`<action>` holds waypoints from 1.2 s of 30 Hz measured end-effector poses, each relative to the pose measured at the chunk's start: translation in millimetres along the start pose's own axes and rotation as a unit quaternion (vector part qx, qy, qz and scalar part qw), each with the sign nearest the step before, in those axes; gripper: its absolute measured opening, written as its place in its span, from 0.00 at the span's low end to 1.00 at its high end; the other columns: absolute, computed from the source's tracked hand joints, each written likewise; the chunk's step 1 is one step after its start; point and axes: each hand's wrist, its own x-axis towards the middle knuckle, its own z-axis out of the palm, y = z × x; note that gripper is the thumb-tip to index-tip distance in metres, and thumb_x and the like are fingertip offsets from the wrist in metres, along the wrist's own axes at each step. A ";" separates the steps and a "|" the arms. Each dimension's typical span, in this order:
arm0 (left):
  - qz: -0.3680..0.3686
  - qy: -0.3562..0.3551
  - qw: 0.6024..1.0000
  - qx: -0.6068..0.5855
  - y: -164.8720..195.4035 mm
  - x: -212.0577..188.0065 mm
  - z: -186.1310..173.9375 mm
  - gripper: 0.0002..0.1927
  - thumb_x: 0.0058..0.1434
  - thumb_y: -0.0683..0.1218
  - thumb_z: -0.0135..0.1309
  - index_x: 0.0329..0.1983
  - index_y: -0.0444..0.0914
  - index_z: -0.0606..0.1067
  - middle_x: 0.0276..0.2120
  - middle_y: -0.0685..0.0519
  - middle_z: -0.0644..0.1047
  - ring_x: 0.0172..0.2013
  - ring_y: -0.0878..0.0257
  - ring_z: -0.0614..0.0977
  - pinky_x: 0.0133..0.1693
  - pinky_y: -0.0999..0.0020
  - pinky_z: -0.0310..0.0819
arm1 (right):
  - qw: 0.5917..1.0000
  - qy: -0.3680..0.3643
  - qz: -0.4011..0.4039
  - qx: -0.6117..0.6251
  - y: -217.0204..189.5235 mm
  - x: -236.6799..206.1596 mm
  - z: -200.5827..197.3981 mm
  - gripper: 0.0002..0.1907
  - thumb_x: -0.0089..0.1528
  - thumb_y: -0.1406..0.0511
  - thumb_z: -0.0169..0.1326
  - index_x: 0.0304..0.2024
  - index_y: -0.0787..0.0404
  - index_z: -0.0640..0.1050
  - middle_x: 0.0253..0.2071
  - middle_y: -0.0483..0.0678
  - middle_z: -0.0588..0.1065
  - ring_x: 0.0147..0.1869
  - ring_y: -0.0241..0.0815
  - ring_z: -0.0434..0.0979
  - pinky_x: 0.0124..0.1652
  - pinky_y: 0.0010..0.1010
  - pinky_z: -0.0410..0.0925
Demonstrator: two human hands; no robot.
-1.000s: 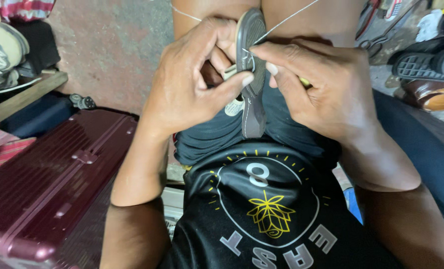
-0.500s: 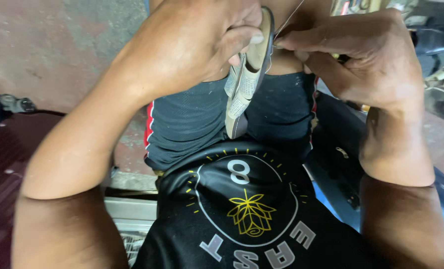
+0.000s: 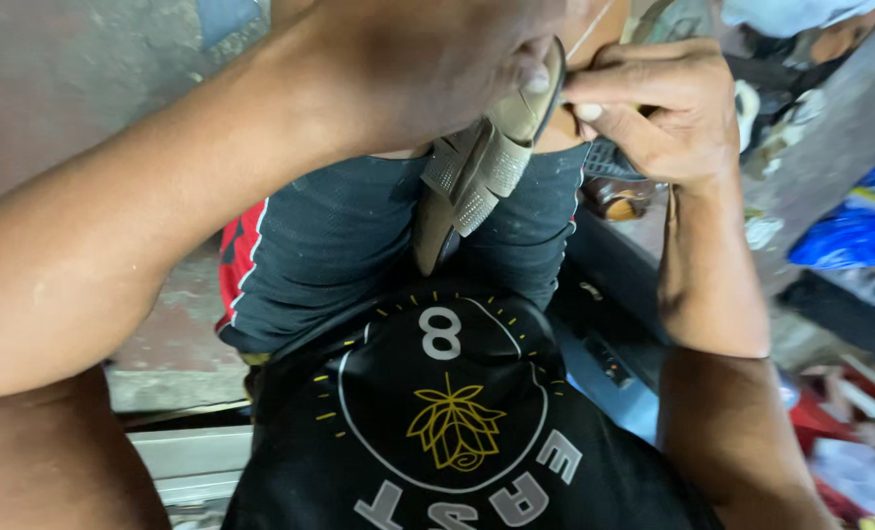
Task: The person sews a sandal using a needle and thread. They repeatedly push the needle through the sole and pull the thread to stitch the shoe together.
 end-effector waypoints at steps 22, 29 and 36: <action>-0.078 0.053 0.916 -0.391 -2.8 -30.3 -27.4 0.20 0.83 0.49 0.34 0.40 0.38 0.72 0.26 0.58 0.76 0.26 0.75 0.81 0.27 0.78 0.73 | 0.994 -0.029 0.000 -0.103 -29.1 29.0 4.1 0.03 0.69 0.77 0.63 0.45 0.72 0.83 0.34 0.57 0.79 0.33 0.41 0.79 0.34 0.24 0.67; -0.052 0.062 0.945 -0.318 -5.0 -27.2 -20.5 0.18 0.83 0.48 0.35 0.41 0.38 0.72 0.25 0.58 0.75 0.25 0.75 0.80 0.26 0.77 0.71 | 0.995 -0.016 0.012 -0.096 -26.6 26.1 10.4 0.02 0.70 0.75 0.63 0.43 0.71 0.83 0.34 0.55 0.79 0.35 0.41 0.80 0.37 0.24 0.68; 0.041 0.142 0.985 -0.089 -10.1 -26.2 -15.2 0.08 0.77 0.40 0.41 0.43 0.36 0.71 0.28 0.55 0.74 0.27 0.69 0.78 0.29 0.74 0.69 | 0.998 -0.018 0.001 -0.065 -12.7 23.3 3.7 0.02 0.70 0.75 0.63 0.44 0.70 0.82 0.36 0.54 0.80 0.37 0.40 0.81 0.40 0.23 0.70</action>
